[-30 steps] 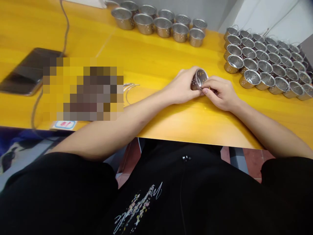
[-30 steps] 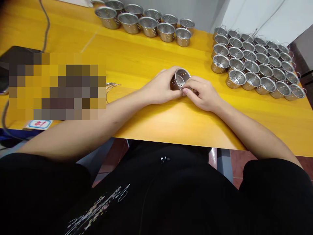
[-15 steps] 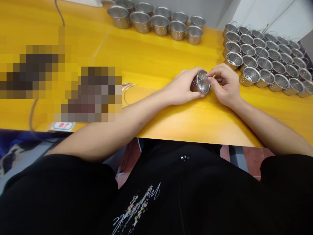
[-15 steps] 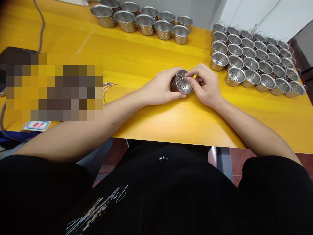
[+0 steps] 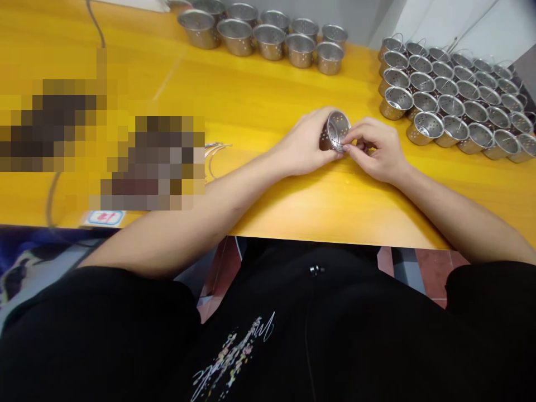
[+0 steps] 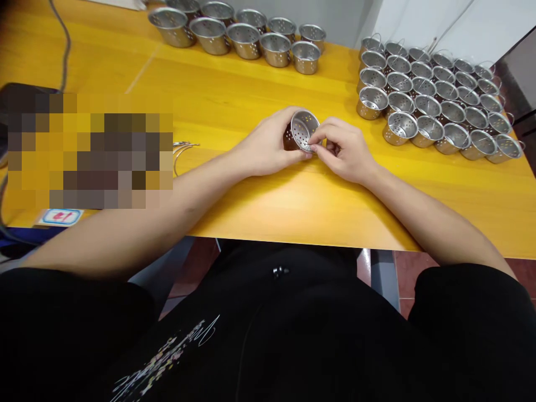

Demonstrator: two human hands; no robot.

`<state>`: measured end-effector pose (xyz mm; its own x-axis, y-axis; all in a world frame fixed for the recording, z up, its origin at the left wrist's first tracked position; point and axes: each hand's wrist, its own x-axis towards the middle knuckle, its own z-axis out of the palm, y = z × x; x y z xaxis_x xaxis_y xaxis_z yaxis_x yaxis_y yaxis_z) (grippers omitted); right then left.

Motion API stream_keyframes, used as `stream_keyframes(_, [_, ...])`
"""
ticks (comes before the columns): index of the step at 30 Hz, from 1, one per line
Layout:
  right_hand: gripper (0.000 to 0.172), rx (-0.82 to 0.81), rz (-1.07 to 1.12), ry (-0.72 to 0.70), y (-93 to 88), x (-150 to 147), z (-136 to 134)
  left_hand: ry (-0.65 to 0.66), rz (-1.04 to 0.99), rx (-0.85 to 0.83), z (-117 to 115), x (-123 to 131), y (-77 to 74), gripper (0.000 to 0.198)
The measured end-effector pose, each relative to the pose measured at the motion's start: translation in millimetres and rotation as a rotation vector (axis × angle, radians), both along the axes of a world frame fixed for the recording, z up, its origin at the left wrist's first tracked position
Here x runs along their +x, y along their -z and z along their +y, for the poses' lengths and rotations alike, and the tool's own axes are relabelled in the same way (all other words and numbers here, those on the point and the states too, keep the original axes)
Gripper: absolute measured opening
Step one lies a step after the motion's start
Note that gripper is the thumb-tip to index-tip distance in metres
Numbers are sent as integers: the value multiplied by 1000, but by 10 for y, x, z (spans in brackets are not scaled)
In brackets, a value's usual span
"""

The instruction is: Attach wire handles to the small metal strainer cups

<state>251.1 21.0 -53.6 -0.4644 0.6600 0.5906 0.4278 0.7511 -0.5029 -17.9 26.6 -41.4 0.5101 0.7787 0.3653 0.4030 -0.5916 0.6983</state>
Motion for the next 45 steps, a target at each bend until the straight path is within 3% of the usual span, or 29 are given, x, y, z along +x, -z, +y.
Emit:
stream_keyframes(6, [40, 71, 104, 145, 18, 36, 70, 81, -6, -17, -79, 50, -30, 67])
stream_keyframes(11, [46, 53, 91, 181, 28, 60, 85, 129, 2, -26, -129, 109, -44, 66])
stream_keyframes(21, [24, -46, -45, 47, -26, -8, 5, -115, -6, -26, 71, 30, 120, 80])
stream_keyframes(25, [26, -54, -41, 56, -56, -30, -27, -93, -13, -17, 33, 33, 73, 75])
stream_keyframes(30, [43, -42, 73, 151, -69, -14, -6, 14, 30, -21, -95, 44, -109, 70])
stream_keyframes(34, [52, -6, 113, 160, -33, 14, 46, 88, 48, -30, -174, 97, -146, 64])
stream_keyframes(45, [40, 0, 50, 100, 5, 30, 61, -46, -34, -28, -35, 32, -55, 79])
